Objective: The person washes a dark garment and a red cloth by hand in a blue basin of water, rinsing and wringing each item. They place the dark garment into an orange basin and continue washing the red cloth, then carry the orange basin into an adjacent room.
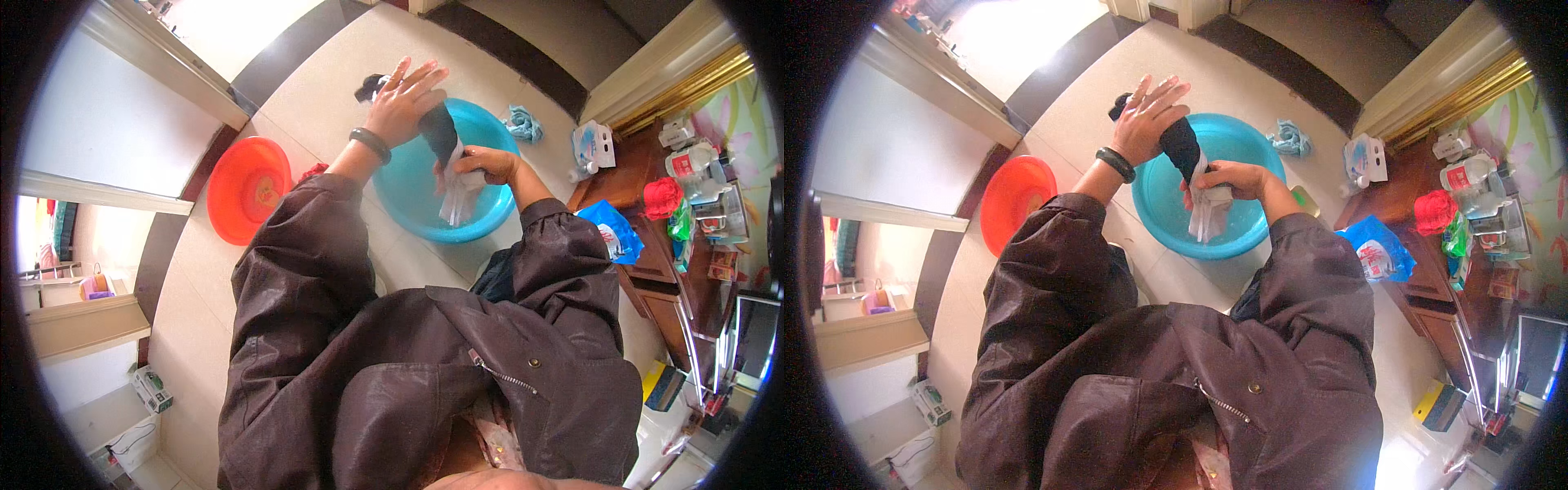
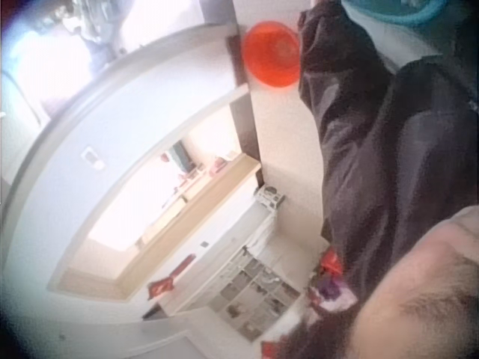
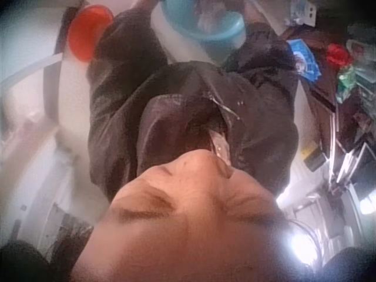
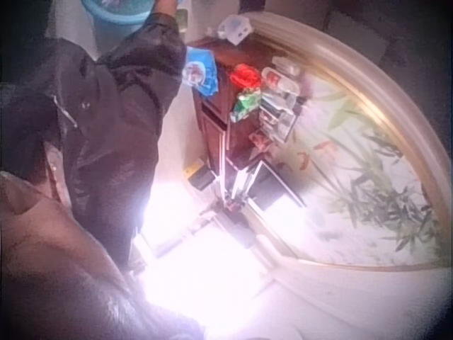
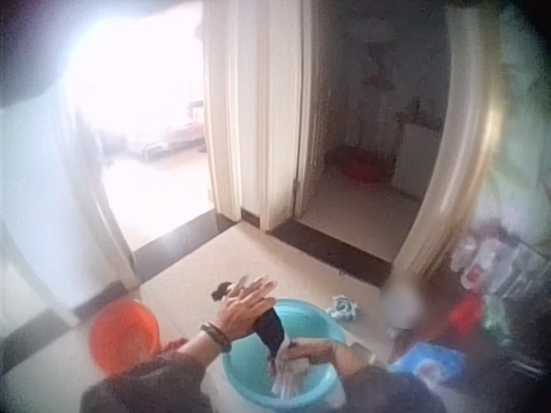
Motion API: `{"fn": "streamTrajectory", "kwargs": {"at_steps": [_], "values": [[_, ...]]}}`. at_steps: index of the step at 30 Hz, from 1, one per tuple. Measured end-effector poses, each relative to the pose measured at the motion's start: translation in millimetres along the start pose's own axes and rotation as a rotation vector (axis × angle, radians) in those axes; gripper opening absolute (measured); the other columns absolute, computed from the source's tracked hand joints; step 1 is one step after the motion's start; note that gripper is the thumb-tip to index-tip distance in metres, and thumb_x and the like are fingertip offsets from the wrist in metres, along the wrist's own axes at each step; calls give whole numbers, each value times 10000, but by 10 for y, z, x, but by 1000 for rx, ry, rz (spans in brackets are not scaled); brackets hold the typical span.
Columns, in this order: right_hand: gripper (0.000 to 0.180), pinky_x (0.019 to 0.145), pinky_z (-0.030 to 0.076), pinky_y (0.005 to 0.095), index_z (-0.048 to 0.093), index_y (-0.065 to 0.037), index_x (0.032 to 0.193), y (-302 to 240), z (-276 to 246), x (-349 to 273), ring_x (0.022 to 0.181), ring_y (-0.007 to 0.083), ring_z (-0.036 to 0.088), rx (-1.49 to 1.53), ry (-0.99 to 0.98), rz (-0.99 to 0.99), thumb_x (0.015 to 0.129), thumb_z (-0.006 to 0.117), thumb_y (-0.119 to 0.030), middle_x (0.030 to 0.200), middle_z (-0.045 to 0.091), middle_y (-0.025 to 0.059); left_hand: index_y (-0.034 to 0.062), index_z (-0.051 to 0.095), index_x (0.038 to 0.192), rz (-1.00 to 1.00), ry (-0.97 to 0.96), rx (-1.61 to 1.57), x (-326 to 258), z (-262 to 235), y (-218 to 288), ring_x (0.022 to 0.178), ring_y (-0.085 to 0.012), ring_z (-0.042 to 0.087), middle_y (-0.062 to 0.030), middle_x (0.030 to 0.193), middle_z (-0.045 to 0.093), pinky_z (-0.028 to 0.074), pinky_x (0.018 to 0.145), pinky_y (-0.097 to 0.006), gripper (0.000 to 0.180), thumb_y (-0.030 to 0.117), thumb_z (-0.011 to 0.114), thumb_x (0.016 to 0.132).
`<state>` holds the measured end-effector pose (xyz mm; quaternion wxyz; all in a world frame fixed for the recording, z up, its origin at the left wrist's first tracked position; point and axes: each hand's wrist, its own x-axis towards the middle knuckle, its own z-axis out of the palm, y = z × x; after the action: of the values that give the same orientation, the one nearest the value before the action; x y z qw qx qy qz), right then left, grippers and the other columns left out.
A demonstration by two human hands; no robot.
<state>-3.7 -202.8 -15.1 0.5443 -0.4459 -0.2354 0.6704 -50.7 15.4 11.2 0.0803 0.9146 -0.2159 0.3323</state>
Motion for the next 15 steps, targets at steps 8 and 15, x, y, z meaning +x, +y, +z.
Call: {"fn": "streamTrajectory", "kwargs": {"at_steps": [8,15], "values": [[429,837,480,348,568,-49,1090,70,-182,-49,915,215,626,-565,347,35,728,727,-215,969,647,101,92,579,1067,-203,-418,33,-138,32,53,1040,-255,592,-125,1058,617,449,940,-402,289,92,577,778],[376,751,474,401,573,-137,980,264,-358,99,911,305,600,-1447,959,15,667,762,-219,947,637,87,0,670,831,-719,-785,-120,-321,375,328,705,-339,667,-214,751,652,538,688,-416,211,161,607,711]]}}
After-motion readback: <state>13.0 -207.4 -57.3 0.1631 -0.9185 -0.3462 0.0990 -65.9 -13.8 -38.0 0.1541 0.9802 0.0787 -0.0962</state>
